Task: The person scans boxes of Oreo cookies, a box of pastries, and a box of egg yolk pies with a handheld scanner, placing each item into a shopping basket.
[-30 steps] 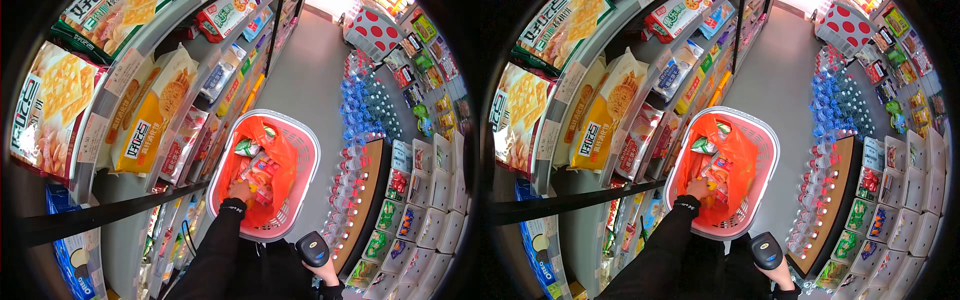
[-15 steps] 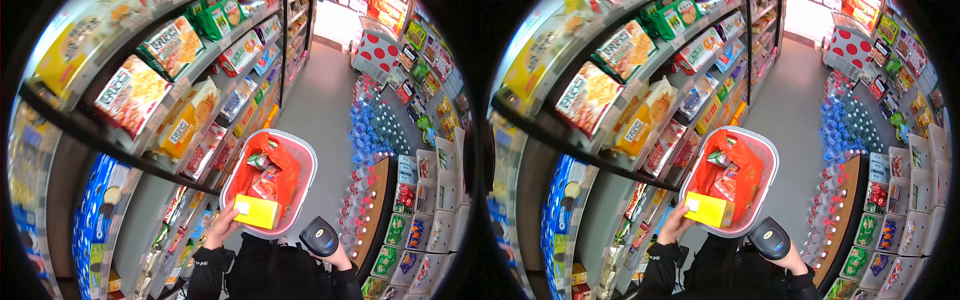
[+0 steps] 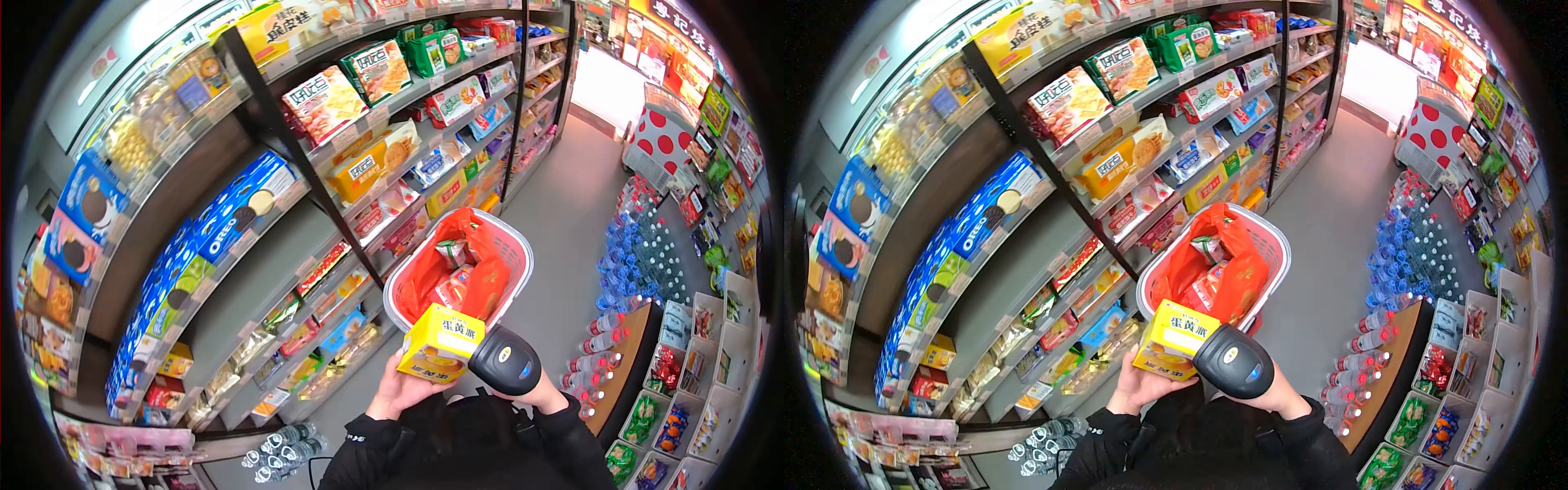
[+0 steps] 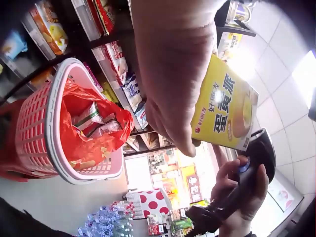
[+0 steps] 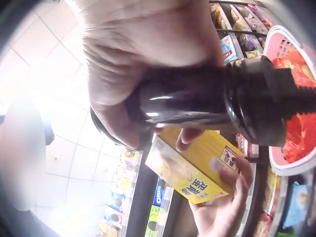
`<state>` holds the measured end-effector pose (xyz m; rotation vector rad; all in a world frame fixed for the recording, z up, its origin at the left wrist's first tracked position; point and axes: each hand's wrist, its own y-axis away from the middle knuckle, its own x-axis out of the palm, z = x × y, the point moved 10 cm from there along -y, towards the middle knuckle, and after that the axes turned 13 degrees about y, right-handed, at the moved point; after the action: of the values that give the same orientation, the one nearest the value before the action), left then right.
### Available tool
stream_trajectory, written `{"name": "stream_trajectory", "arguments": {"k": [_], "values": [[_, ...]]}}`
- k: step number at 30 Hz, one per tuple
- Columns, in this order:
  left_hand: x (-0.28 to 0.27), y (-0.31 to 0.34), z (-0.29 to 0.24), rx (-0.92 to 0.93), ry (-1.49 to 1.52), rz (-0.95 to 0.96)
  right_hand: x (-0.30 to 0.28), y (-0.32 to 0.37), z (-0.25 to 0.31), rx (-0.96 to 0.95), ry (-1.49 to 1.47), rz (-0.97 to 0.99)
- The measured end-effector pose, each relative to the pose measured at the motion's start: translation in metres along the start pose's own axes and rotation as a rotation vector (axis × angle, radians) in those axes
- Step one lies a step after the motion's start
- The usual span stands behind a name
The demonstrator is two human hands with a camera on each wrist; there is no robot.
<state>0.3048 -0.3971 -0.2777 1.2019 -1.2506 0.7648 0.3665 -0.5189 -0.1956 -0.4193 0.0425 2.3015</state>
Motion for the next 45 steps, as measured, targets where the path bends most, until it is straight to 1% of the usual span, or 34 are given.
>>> {"name": "stream_trajectory", "arguments": {"k": [1, 3, 4, 5, 7, 8, 9, 11, 12, 14, 15, 17, 18, 22, 24, 25, 27, 28, 30, 31, 33, 34, 36, 37, 39, 43, 45], "values": [[-0.002, 0.004, 0.004, 0.012, -0.003, 0.0, 0.0, 0.001, 0.0, -0.015, -0.039, 0.01], [0.003, 0.009, 0.013, 0.022, 0.143, 0.084, 0.003, 0.003, -0.004, -0.035, -0.081, 0.024], [0.003, 0.012, 0.016, 0.076, 0.102, 0.038, 0.008, 0.004, -0.01, -0.03, -0.198, 0.049], [0.001, 0.012, 0.02, 0.081, 0.102, 0.033, 0.011, 0.006, -0.013, -0.021, -0.316, 0.073], [0.034, 0.018, 0.03, -0.008, 0.348, 0.339, 0.013, 0.014, -0.015, -0.009, -0.298, 0.108], [0.031, 0.018, 0.03, 0.041, 0.346, 0.262, 0.014, 0.016, -0.015, -0.001, -0.272, 0.14], [0.033, 0.02, 0.032, 0.039, 0.342, 0.26, 0.011, 0.017, -0.006, -0.003, -0.275, 0.137], [0.046, 0.025, 0.028, 0.074, 0.365, 0.349, 0.012, 0.02, 0.015, 0.031, -0.299, 0.206], [0.035, 0.024, 0.022, 0.167, 0.301, 0.194, 0.01, 0.023, 0.013, 0.03, -0.301, 0.201], [0.035, 0.023, 0.021, 0.151, 0.295, 0.219, 0.003, 0.031, 0.015, -0.092, -0.096, 0.139], [0.036, 0.023, 0.02, 0.138, 0.292, 0.247, 0.002, 0.035, 0.011, -0.09, -0.1, 0.13], [0.034, 0.022, 0.02, 0.131, 0.315, 0.226, 0.008, 0.041, -0.001, -0.043, 0.004, 0.188], [0.031, 0.021, 0.019, 0.136, 0.34, 0.211, 0.007, 0.043, 0.001, 0.003, -0.009, 0.191], [0.023, 0.017, 0.012, 0.183, 0.336, 0.176, 0.014, 0.045, 0.002, 0.013, -0.017, 0.252], [0.029, 0.015, 0.018, 0.084, 0.389, 0.216, 0.019, 0.046, 0.009, -0.086, 0.042, 0.286], [0.027, 0.015, 0.016, 0.085, 0.393, 0.214, 0.019, 0.043, 0.012, -0.083, 0.041, 0.288], [0.023, 0.015, 0.018, 0.042, 0.349, 0.225, 0.015, 0.039, 0.04, -0.257, 0.18, 0.252], [0.022, 0.015, 0.017, 0.048, 0.353, 0.223, 0.013, 0.039, 0.045, -0.256, 0.177, 0.259], [0.021, 0.019, 0.021, 0.01, 0.388, 0.242, 0.016, 0.039, 0.033, -0.102, 0.443, 0.338], [0.019, 0.022, 0.021, 0.021, 0.395, 0.239, 0.017, 0.039, 0.033, -0.102, 0.44, 0.352], [0.005, 0.027, 0.02, 0.066, 0.44, 0.118, 0.023, 0.04, 0.035, -0.175, 0.628, 0.376], [0.002, 0.03, 0.019, 0.076, 0.446, 0.114, 0.026, 0.039, 0.034, -0.177, 0.624, 0.388], [-0.001, 0.035, 0.026, 0.0, 0.427, 0.119, 0.033, 0.039, 0.039, -0.231, 0.622, 0.407], [-0.005, 0.036, 0.024, 0.006, 0.431, 0.116, 0.035, 0.038, 0.037, -0.232, 0.619, 0.414], [-0.003, 0.039, 0.027, -0.04, 0.358, 0.179, 0.045, 0.039, 0.035, -0.273, 0.608, 0.467], [-0.004, 0.041, 0.025, 0.008, 0.378, 0.162, 0.052, 0.036, 0.04, -0.293, 0.604, 0.505], [-0.016, 0.042, 0.017, 0.164, 0.452, -0.039, 0.052, 0.034, 0.041, -0.296, 0.582, 0.485]]}}
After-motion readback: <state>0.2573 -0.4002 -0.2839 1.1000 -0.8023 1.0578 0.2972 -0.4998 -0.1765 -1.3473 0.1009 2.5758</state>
